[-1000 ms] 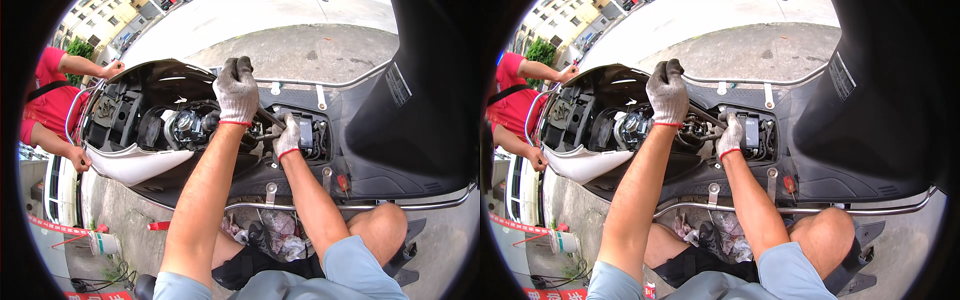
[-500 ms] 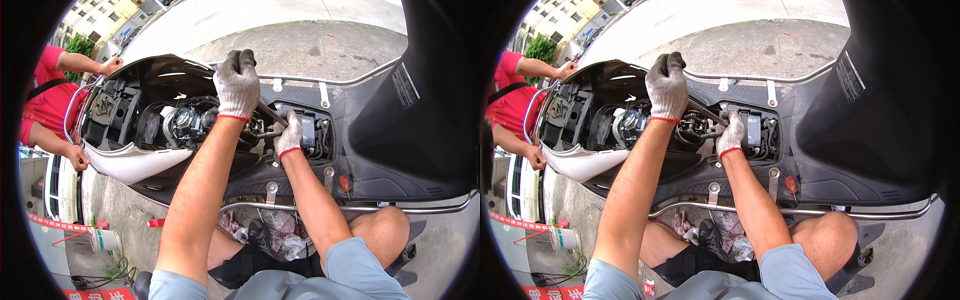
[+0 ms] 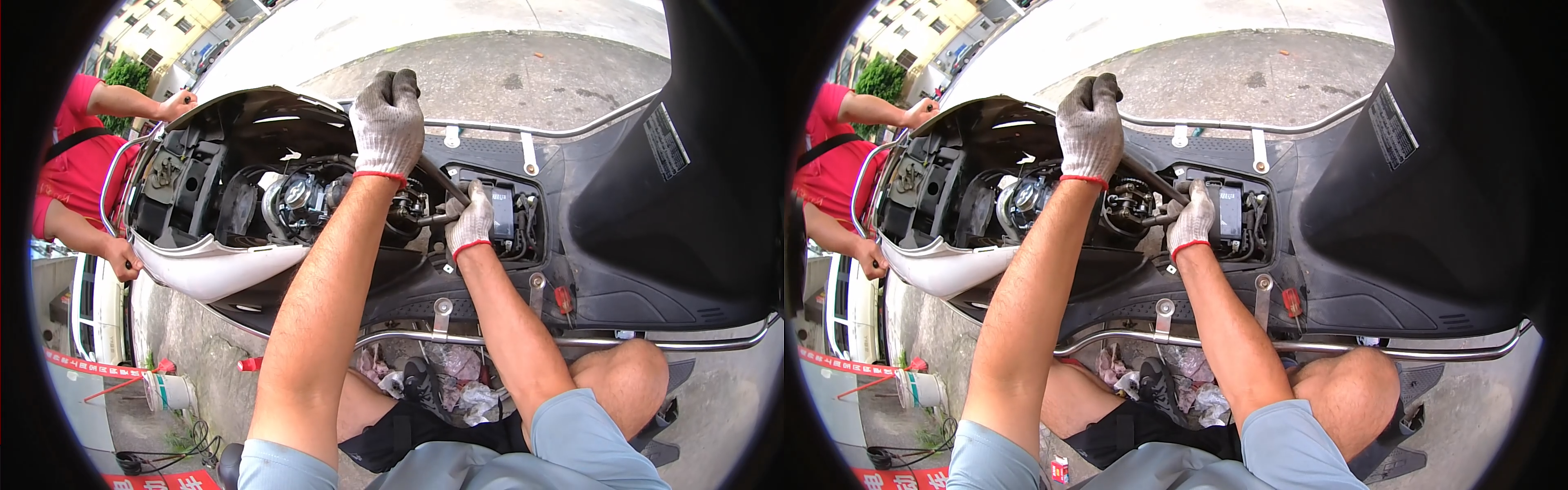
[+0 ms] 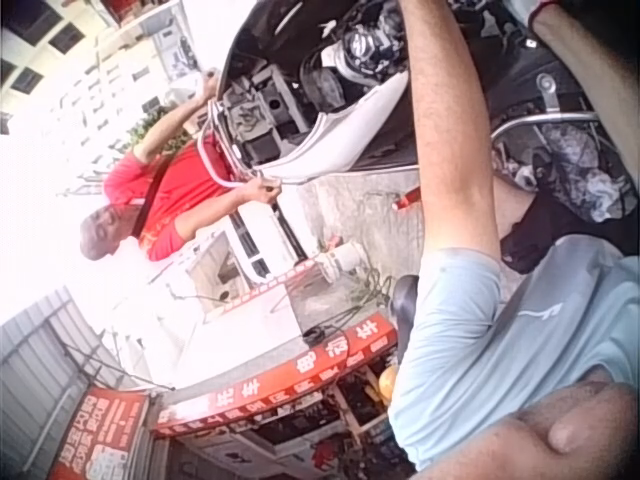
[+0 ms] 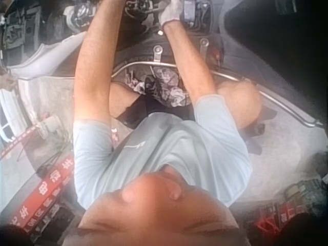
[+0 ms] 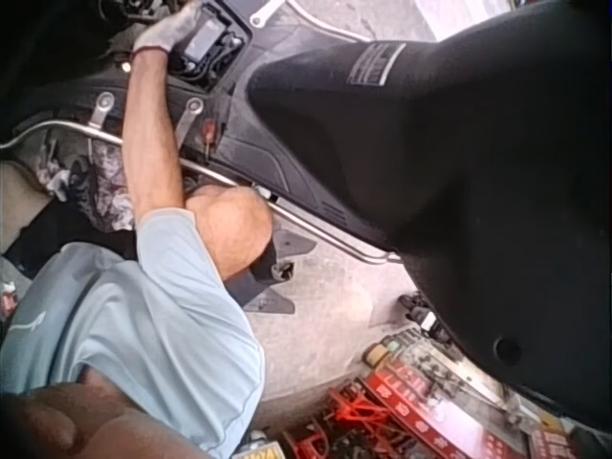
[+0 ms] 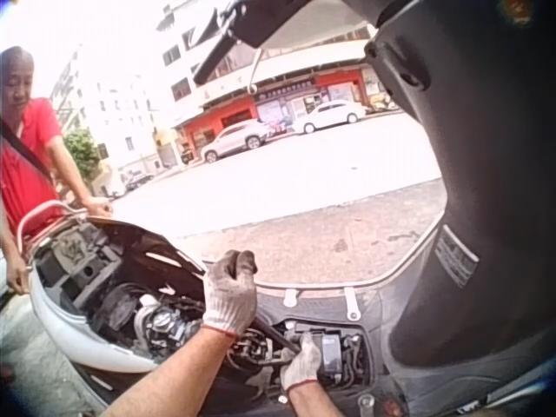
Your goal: The recorder uses a socket wrench to adjust or repair the internal engine components of a motor scooter.
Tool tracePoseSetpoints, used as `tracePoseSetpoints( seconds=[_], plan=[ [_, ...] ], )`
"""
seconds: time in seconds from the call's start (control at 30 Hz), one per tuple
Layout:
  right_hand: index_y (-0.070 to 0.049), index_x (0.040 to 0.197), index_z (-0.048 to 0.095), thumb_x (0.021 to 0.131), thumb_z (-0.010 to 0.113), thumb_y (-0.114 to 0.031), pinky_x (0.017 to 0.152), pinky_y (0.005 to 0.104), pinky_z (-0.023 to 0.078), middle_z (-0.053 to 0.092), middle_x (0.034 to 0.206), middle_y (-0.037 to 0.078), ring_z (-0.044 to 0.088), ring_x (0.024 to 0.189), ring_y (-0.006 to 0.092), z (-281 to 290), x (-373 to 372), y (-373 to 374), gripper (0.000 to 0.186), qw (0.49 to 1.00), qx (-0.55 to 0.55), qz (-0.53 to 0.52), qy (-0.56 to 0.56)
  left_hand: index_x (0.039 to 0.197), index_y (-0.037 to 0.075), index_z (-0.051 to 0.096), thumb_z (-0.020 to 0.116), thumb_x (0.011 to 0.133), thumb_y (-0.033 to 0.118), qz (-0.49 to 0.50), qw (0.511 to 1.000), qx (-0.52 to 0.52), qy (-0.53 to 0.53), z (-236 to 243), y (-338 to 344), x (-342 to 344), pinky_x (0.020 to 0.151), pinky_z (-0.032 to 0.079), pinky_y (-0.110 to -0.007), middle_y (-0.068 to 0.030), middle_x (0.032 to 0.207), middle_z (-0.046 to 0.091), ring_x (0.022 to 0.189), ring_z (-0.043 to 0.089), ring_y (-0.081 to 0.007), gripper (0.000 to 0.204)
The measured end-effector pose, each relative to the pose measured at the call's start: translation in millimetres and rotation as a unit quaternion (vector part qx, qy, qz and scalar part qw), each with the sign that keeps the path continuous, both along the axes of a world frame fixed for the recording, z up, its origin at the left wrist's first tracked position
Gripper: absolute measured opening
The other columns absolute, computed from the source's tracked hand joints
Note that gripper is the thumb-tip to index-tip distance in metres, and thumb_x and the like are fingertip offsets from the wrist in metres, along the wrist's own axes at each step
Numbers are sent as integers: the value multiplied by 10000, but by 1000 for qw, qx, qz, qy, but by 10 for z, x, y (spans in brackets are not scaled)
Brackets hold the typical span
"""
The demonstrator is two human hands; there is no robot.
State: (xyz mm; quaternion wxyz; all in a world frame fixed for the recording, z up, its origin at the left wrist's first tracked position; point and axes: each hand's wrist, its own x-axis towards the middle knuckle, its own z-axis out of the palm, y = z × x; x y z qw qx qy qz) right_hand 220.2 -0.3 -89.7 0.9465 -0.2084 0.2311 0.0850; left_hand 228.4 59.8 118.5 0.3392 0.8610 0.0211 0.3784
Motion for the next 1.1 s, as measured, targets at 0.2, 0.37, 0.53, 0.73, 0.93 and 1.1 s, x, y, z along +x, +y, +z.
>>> tracePoseSetpoints(
  seconds=[0.2, 0.37, 0.53, 0.73, 0.93, 1.1],
  plan=[
    [-37, 878, 536, 1020, 473, -307, 494, 324, 453, 396, 568, 14, 365, 440, 134, 18, -15, 10, 312, 1000, 3, 0, -3, 818, -44, 636, 540, 964, 243, -6, 1000, -7, 5, -5, 17, 27, 699, 476, -344, -162, 721, 647, 684, 595, -227, 336],
    [-38, 882, 524, 1024, 465, -309, 511, 330, 448, 366, 557, 6, 349, 441, 133, -15, 4, 26, 312, 1000, 0, -6, -3, 818, -44, 633, 539, 963, 241, -1, 1000, 0, 6, -4, 19, 28, 697, 474, -343, -164, 715, 641, 680, 589, -230, 333],
    [-76, 854, 573, 999, 512, -328, 457, 269, 418, 508, 671, 29, 455, 498, 128, -47, -11, 10, 297, 1000, 24, 2, -17, 817, -47, 624, 533, 965, 247, 7, 1000, -2, -1, 7, 3, 6, 685, 472, -351, -166, 705, 635, 672, 582, -242, 341],
    [-32, 856, 563, 998, 518, -310, 418, 310, 451, 523, 651, 67, 497, 440, 184, 87, -80, -47, 315, 1000, -1, -21, -7, 807, -16, 603, 520, 995, 273, -48, 993, -109, -12, -95, 25, -160, 458, 377, -263, -11, 592, 509, 479, 442, -86, 354],
    [-21, 873, 572, 1009, 492, -311, 425, 328, 490, 549, 677, 90, 545, 478, 205, 203, 33, -116, 331, 997, 16, -23, -74, 821, -13, 596, 530, 999, 256, -78, 987, -138, -22, -23, 16, -237, 453, 377, -253, -4, 572, 483, 456, 442, -75, 329],
    [-13, 866, 575, 1012, 483, -296, 438, 340, 512, 569, 693, 106, 548, 479, 216, -47, 323, -19, 331, 995, 23, -29, -94, 818, -20, 603, 526, 996, 252, -66, 989, -130, -15, -44, 6, -109, 468, 386, -263, -20, 573, 504, 462, 464, -83, 334]
  ],
)
